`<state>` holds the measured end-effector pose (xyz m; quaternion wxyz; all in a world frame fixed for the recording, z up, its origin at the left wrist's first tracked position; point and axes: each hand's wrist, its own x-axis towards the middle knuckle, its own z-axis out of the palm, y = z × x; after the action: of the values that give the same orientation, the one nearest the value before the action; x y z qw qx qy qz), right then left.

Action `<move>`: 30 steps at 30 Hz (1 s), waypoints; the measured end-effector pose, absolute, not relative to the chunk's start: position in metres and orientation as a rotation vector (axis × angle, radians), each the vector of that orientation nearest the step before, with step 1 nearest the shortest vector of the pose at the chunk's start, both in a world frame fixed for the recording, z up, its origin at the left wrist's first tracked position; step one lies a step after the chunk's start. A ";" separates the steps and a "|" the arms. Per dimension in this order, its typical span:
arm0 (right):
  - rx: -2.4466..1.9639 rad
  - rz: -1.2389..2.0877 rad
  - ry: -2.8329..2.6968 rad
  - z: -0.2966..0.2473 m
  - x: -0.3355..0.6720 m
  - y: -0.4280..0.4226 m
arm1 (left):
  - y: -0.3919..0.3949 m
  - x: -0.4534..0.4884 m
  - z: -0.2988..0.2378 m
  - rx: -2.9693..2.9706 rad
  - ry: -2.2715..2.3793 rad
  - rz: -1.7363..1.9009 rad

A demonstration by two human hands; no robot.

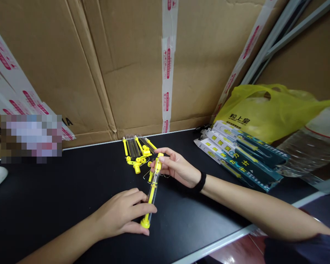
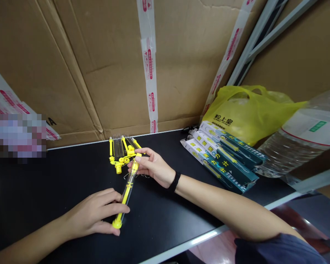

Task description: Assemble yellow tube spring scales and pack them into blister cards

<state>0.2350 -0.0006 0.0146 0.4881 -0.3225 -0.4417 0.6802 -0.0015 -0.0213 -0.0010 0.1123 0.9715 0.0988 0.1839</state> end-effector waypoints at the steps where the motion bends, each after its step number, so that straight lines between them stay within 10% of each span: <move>1: -0.786 1.655 -1.080 0.015 0.235 0.000 | -0.021 -0.001 -0.001 2.851 0.289 0.539; 30: -0.776 1.653 -1.122 0.017 0.237 -0.002 | -0.022 -0.002 0.000 2.845 0.303 0.490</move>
<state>0.2367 -0.0018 0.0174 0.4787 -0.3179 -0.4598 0.6770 -0.0020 -0.0215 0.0002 0.1189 0.9731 0.1035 0.1677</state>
